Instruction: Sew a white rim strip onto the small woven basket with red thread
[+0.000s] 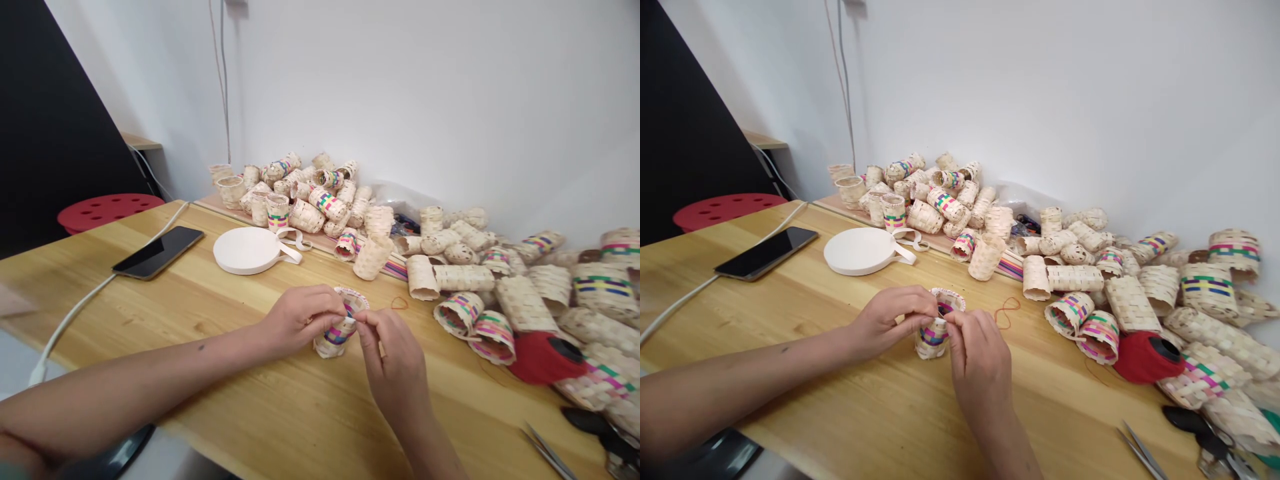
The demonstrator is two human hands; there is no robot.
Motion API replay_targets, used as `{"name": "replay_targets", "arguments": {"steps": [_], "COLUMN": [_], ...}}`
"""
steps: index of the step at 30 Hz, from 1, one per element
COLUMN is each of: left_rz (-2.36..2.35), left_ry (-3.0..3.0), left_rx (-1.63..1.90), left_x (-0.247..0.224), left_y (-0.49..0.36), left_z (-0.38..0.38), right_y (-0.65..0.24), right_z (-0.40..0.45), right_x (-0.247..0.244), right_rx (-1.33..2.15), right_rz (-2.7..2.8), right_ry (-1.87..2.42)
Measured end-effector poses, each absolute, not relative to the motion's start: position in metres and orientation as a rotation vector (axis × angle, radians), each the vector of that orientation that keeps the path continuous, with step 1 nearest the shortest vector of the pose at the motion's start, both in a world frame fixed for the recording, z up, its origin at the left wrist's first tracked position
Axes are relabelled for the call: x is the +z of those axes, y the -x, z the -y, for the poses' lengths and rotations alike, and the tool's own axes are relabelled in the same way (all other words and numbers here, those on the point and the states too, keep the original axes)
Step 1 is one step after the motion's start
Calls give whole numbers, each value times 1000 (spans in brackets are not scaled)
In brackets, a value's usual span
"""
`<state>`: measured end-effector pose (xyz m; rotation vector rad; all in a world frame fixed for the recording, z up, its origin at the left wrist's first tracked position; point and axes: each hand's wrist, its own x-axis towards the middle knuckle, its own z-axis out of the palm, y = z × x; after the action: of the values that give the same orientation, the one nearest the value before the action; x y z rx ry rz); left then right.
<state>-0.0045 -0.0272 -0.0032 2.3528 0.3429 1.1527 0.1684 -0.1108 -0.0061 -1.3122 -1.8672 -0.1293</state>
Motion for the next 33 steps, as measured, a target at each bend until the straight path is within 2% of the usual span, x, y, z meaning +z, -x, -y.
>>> {"name": "replay_targets", "arguments": {"steps": [8,14,18,22,33], "left_rz": [-294,-277,-254,-194,-152], "left_ry": [-2492,-2380,-2337,-2320,-2294], "left_rx": [1289,1056,946,932,944], "left_x": [-1,6,8,10,10], "left_y": [1,4,10,12,14], "left_z": [34,29,24,24,23], "right_y": [-166,-185,-200,-201,-193], "right_z": [113,115,117,114,103], "right_x": [-5,14,34,43,50], "right_rx": [-69,-136,-192,-201,-80], "right_rz": [1855,1889,2100,2298,2419], "right_ry": [1313,1292,1330,1314,1293]}}
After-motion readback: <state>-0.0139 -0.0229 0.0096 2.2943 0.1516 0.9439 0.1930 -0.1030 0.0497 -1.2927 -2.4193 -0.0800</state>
